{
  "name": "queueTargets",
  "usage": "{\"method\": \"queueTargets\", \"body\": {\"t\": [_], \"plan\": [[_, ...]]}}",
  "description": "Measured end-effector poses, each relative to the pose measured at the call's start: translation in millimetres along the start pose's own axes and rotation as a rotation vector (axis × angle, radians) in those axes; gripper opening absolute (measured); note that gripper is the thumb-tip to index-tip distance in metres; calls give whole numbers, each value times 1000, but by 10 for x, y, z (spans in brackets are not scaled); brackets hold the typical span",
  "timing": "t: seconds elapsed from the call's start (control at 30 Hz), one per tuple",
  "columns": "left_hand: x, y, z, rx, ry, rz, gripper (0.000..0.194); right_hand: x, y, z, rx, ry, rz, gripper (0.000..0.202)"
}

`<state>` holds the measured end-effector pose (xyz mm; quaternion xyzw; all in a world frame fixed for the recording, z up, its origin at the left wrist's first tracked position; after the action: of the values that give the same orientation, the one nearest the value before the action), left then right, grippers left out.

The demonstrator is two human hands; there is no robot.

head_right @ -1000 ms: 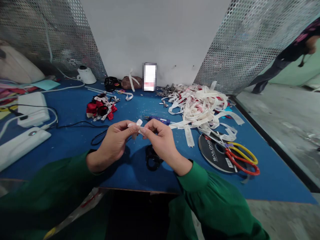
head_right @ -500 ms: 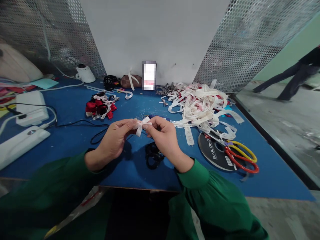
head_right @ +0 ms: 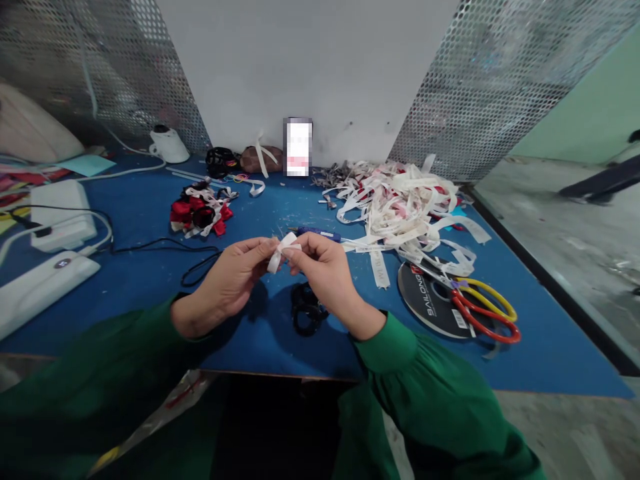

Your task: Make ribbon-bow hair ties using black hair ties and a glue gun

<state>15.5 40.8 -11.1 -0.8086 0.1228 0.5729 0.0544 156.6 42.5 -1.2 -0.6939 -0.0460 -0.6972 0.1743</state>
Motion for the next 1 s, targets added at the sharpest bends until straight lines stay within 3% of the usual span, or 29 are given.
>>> {"method": "queueTargets", "body": {"t": [0.2,0.3,0.4,0.5,0.6,0.8,0.9,1.0], "plan": [[-79,18,19,-21,-38,-27,26,87,-33,84,26,53,12,28],[-137,3,69,-62,4,-59,25,201,-69,291,-67,143,80,21],[-171,-35,124,-91,36,-80,21,278,-98,511,-165,491,89,17],[-173,-70,172,-118,37,-63,22,201,-137,637,-141,970,-68,20],[-165,-98,212,-145,1,-21,25,29,-174,716,-117,1158,-192,30],[-142,-182,299,-149,-120,18,27,-324,-243,731,-46,1067,-279,55],[-128,-231,357,-150,-189,21,27,-428,-254,724,-14,970,-378,52],[-141,-266,416,-180,-253,5,25,-530,-249,713,20,695,-545,39]]}}
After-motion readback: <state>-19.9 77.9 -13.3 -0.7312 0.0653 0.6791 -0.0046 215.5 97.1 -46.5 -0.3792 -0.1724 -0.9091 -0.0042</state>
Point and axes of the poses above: each hand's wrist, its own y-axis away from the middle knuckle, its own z-axis out of the back of the hand, x = y × z, the point moved 5 cm from there along -y, towards the middle knuckle, and after that the axes turned 8 degrees about x, right-handed, at the moved point
